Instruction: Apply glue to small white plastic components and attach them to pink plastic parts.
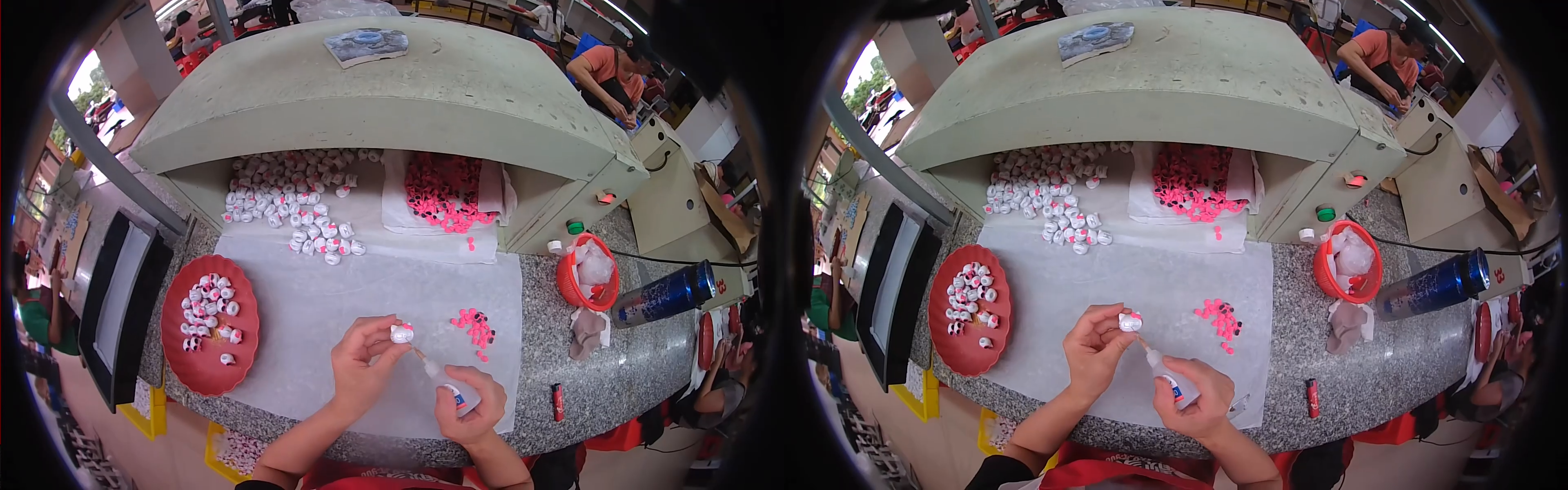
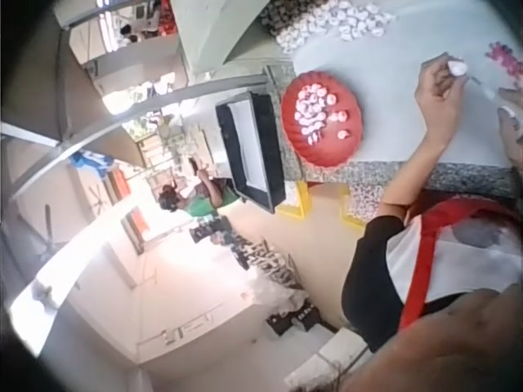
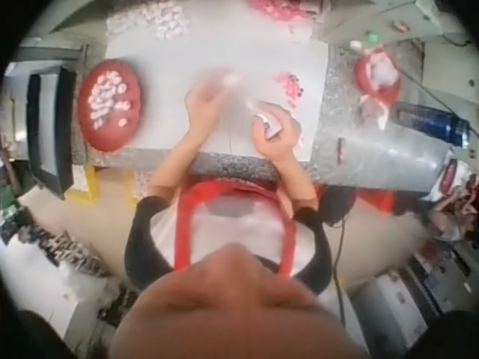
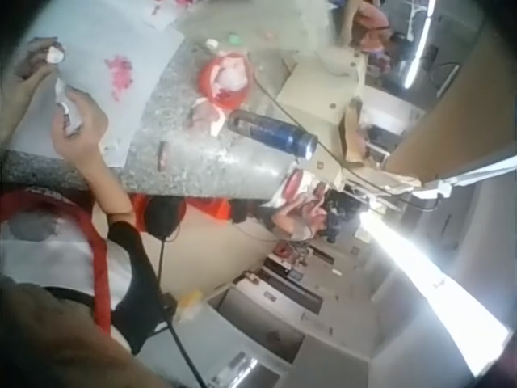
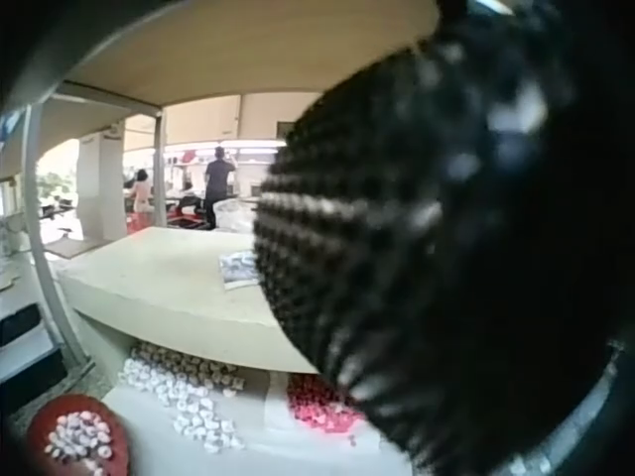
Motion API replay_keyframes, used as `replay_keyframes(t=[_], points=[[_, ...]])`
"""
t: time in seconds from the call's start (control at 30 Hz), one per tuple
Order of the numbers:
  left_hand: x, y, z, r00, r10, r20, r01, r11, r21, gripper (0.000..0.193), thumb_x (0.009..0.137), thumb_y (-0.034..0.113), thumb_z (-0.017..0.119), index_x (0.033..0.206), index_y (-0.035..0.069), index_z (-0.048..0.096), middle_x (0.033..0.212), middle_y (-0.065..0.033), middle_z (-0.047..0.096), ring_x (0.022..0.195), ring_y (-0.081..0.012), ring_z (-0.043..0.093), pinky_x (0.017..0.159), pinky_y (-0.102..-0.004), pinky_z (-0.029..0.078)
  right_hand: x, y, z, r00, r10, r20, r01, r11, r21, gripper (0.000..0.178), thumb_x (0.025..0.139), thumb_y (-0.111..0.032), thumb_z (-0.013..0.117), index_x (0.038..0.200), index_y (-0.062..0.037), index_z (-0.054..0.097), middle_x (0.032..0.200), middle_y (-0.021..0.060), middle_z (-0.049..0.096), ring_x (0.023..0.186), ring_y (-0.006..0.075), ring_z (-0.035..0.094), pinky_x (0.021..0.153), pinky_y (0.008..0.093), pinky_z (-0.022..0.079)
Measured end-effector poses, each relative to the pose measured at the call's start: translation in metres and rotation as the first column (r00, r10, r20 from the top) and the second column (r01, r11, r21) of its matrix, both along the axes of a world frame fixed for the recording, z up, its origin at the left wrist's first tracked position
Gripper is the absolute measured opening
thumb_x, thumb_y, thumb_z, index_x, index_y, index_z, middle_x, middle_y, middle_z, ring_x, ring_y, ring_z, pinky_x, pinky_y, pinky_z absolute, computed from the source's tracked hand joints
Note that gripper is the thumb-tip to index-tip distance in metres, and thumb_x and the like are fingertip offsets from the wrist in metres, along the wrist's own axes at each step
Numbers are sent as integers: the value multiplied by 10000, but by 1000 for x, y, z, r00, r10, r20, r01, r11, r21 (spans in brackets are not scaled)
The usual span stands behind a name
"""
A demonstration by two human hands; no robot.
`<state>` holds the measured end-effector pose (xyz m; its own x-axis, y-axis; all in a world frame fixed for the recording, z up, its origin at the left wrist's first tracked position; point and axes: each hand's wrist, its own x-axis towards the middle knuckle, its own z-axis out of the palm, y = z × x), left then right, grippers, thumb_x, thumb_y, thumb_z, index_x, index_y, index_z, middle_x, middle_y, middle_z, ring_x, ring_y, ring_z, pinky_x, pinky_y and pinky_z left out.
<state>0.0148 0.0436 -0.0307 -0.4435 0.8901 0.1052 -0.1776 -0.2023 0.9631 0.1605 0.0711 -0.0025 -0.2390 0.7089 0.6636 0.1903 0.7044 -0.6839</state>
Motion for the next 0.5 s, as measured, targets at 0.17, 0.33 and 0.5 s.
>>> replay_keyframes(t=[0.17,0.33,0.5], points=[[0,6,-4,995,21,-94,-19,1000,17,295,715,-142,577,987,-37,532,1005,-102,512,917,-191,578,775,-272,509,0,3,-1,1000,8,7,-8,998,-59,252,622,-10,636,864,22,576,643,125,592,505,202,583,470,249,449],[11,11,1,992,44,-116,-43,999,16,282,710,-158,558,960,-34,517,981,-94,513,871,-165,573,757,-258,495,14,0,10,996,-93,7,93,992,-86,223,616,-16,611,838,7,599,744,136,618,618,220,613,568,265,470],[5,7,-26,992,97,-86,-100,994,-38,338,684,-146,553,1000,-35,504,949,-101,548,868,-157,567,736,-248,480,5,2,-20,984,69,-163,-142,858,-494,314,756,-33,629,1046,50,542,896,96,626,782,87,589,642,229,480]])
